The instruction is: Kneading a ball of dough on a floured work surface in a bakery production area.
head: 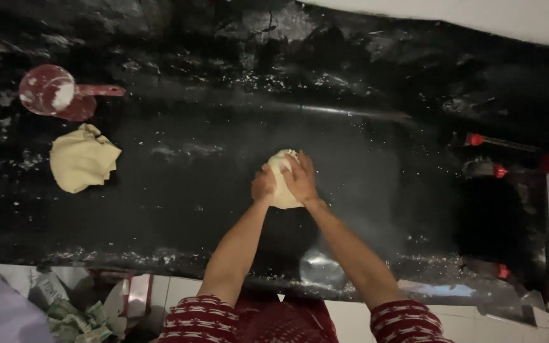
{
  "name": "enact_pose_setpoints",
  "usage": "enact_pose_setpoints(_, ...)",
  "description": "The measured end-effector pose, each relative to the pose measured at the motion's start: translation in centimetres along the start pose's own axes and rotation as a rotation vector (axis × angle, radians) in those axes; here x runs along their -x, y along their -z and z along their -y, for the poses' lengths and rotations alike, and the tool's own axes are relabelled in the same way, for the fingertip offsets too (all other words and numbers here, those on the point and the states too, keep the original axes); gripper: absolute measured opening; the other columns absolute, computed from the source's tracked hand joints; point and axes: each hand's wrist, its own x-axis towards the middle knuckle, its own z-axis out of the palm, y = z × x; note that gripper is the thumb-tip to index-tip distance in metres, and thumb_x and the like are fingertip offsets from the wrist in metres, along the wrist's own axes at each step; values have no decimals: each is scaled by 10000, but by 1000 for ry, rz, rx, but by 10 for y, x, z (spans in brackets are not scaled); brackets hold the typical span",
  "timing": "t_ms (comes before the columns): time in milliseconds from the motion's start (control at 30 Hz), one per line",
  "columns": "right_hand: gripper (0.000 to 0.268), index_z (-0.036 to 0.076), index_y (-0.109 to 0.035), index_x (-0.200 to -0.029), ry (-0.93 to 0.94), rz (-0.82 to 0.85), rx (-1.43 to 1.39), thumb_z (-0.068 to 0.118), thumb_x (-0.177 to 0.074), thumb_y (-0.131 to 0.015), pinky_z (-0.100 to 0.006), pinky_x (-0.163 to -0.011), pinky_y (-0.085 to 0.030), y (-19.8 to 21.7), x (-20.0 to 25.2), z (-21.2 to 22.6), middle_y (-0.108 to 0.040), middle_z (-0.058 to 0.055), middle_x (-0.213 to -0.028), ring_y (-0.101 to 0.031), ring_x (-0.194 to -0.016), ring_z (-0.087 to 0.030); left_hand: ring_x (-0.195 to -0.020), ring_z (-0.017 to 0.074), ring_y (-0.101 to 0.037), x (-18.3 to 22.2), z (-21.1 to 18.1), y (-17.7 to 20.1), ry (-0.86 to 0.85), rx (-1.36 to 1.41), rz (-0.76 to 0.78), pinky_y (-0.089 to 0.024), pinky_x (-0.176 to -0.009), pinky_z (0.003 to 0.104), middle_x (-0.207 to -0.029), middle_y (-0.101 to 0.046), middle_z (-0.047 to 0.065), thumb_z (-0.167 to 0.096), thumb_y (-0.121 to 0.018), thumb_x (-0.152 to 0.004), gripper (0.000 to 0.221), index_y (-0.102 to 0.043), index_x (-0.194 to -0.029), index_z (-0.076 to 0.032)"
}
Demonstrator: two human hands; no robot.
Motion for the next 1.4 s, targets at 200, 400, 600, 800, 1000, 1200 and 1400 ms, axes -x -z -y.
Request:
enact_pose_setpoints(200,851,294,-386,-1566,-385,-165,142,710,-876,-658,-668,-1088,-415,43,63,11,-344,-270,-1559,-305,-1486,-435,-1428,514,-400,124,-75,39,-103,-140,457,-466,-1143,574,-1590,-72,457,-219,-515,-1037,827,33,-1636,-62)
enact_pose_setpoints(400,761,254,-483,-1524,-444,-256,8,675,-911,-642,-598,-1186,-346,39,41,-42,-421,-369,-1473,-372,-1443,-489,-1365,516,-464,60,-61,-10,-144,-46,251,-423,-1090,642,-1510,-337,358,-852,-436,-837,1185,47,-1612,-97)
enact_pose_setpoints(600,743,303,-585,-1449,-499,-213,84,748,-857,-637,-496,-1089,-478,34,9,-62,-617,-186,-1298,-600,-1265,-387,-1526,347,-276,32,-75,-12,-493,-272,143,-405,-1107,626,-1677,-177,157,-640,-423,-920,809,-323,-1604,-220)
enact_pose_setpoints(800,651,324,-554,-1466,-511,-170,157,642,-898,-590,-546,-1002,-520,43,-14,-49,-698,-218,-1182,-666,-1147,-419,-1424,392,-438,32,-86,-48,-476,181,-169,-372,-1176,529,-1470,-497,256,-495,-662,-875,691,-572,-1455,-131)
enact_pose_setpoints(1000,526,388,-643,-1328,-666,-236,58,664,-894,-532,-557,-1005,-504,35,-36,-60,-739,-110,-1180,-698,-1069,-404,-807,285,-674,-20,-76,-91,-701,220,-657,-510,-798,397,-853,-681,85,-312,-618,-833,190,-741,-917,-195)
enact_pose_setpoints(1200,348,382,-696,-1144,-556,-398,114,559,-875,-564,-510,-895,-533,6,-53,-105,-761,-58,-965,-726,-929,-377,-740,327,-679,-67,-67,-116,-667,56,-679,-493,-692,438,-808,-721,84,-333,-555,-809,246,-730,-802,-160)
enact_pose_setpoints(1400,204,310,-725,-962,-420,-446,-89,425,-856,-594,-479,-854,-542,33,-60,-90,-753,-64,-866,-721,-886,-382,-731,322,-661,-59,-78,-106,-607,102,-643,-502,-708,450,-747,-674,70,-358,-530,-845,240,-682,-795,-178)
